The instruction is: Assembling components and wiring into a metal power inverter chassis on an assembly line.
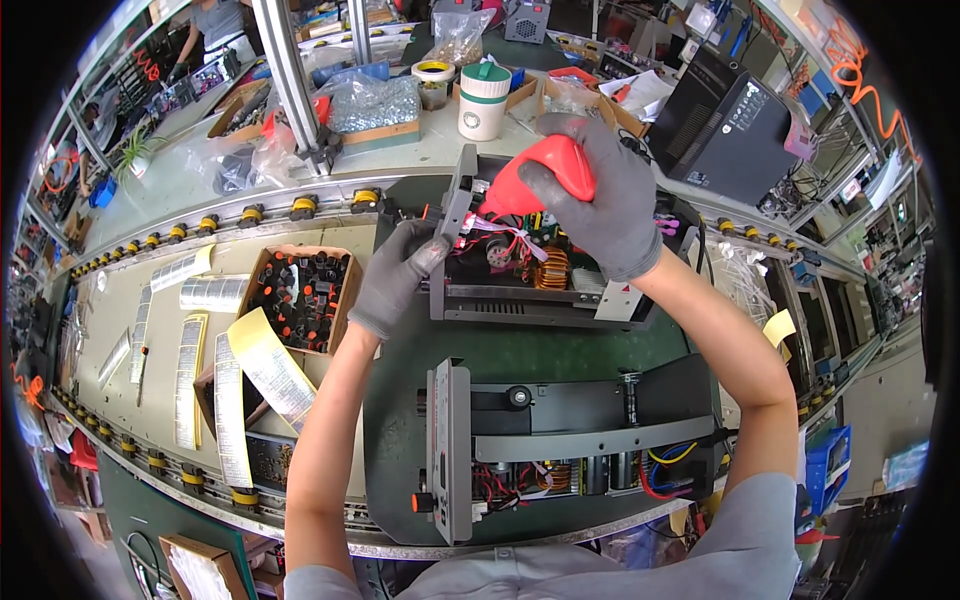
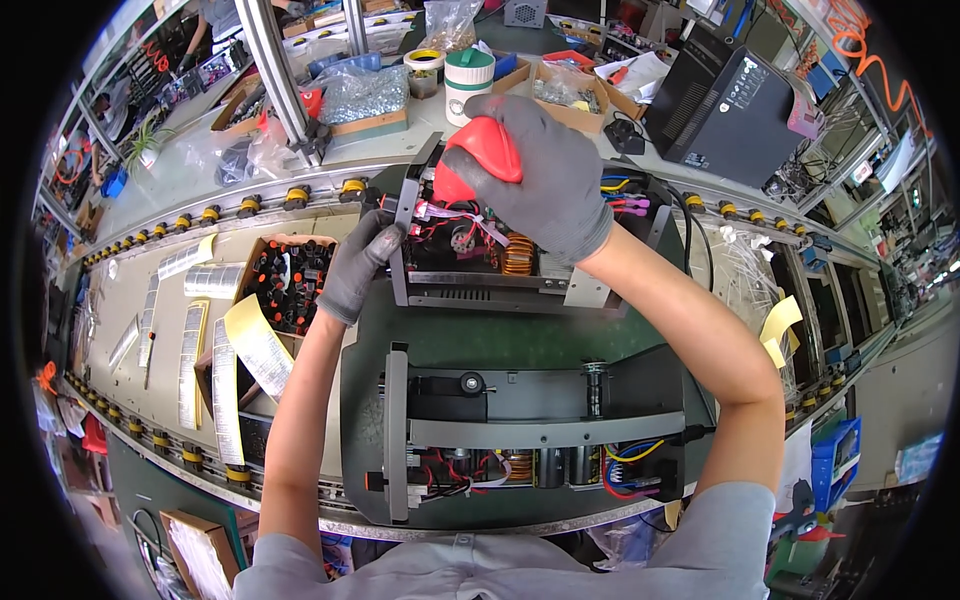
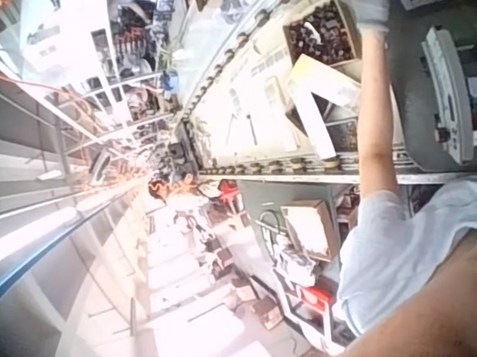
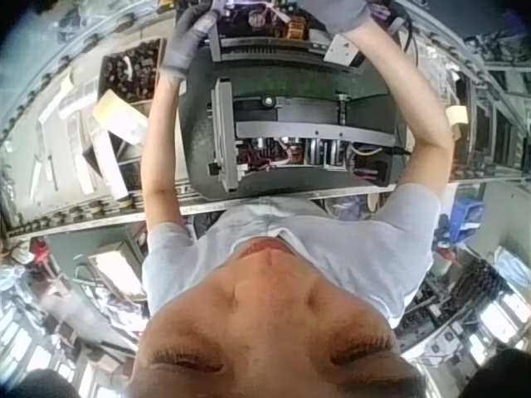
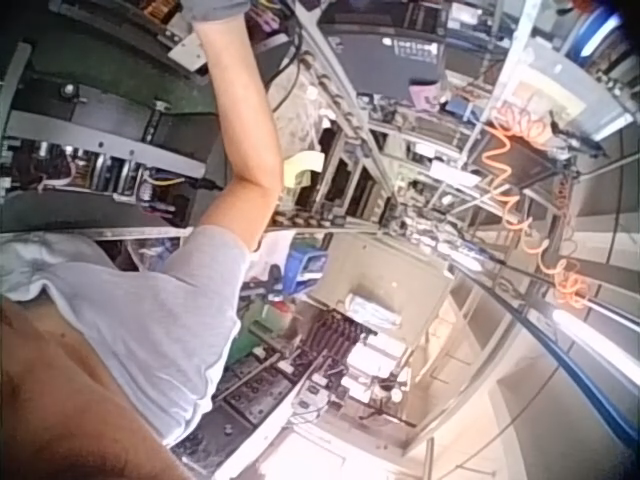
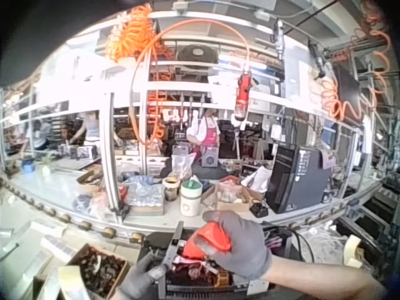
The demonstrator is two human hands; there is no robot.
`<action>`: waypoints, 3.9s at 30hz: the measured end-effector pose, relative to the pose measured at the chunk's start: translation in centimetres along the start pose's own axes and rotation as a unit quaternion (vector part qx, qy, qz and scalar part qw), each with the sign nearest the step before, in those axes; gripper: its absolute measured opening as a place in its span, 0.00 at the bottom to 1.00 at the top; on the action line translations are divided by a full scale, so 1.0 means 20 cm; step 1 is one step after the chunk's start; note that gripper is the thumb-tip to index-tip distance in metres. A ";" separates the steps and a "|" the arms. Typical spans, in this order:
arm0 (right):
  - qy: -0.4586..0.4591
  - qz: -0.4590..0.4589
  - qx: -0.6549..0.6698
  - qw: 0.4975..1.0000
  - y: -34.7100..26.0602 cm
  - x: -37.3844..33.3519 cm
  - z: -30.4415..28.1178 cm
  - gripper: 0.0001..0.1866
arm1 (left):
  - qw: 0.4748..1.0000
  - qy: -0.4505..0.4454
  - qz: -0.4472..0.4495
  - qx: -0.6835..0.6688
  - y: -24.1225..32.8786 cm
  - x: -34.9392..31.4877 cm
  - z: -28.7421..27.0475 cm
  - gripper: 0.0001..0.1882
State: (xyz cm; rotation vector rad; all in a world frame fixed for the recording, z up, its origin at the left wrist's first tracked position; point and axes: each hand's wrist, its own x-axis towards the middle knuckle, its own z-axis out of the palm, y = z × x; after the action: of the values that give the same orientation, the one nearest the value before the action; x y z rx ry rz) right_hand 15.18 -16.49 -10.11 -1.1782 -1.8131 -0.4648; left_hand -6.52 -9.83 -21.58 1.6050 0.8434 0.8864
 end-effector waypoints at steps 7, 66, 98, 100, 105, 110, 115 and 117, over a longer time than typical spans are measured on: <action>-0.014 0.045 0.004 0.999 0.00 0.00 -0.07 0.20 | 1.000 -0.005 -0.005 -0.007 -0.04 -0.03 0.00 0.32; 0.249 0.280 0.081 0.923 -0.72 -0.66 -1.15 0.33 | 0.916 -0.096 0.266 0.284 0.49 -1.10 0.94 0.27; 0.061 0.182 -0.096 0.977 -0.71 -0.73 -1.04 0.22 | 0.843 0.046 0.347 0.408 0.32 -1.10 1.08 0.14; 0.030 0.199 -0.108 0.974 -0.74 -0.72 -1.03 0.23 | 0.848 0.044 0.338 0.406 0.32 -1.11 1.07 0.15; 0.015 0.226 -0.062 0.972 -0.80 -0.65 -1.00 0.22 | 0.925 -0.094 0.294 0.221 0.35 -1.21 0.89 0.20; 0.000 0.120 0.103 0.987 -0.96 -0.54 -0.87 0.25 | 0.935 -0.077 0.300 0.174 0.17 -1.33 0.71 0.18; -0.148 -0.046 -0.024 0.988 -0.95 -0.43 -0.64 0.25 | 0.931 0.027 0.312 0.190 0.04 -1.43 0.47 0.12; -0.163 -0.051 -0.037 0.985 -0.90 -0.44 -0.58 0.26 | 0.933 0.042 0.312 0.173 0.02 -1.47 0.37 0.11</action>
State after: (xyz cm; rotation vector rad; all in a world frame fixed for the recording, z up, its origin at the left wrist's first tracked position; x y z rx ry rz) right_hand 6.37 -37.96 -8.62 -1.2732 -2.1596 -0.4180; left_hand -13.90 -38.82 -25.95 2.2197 0.5621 1.3083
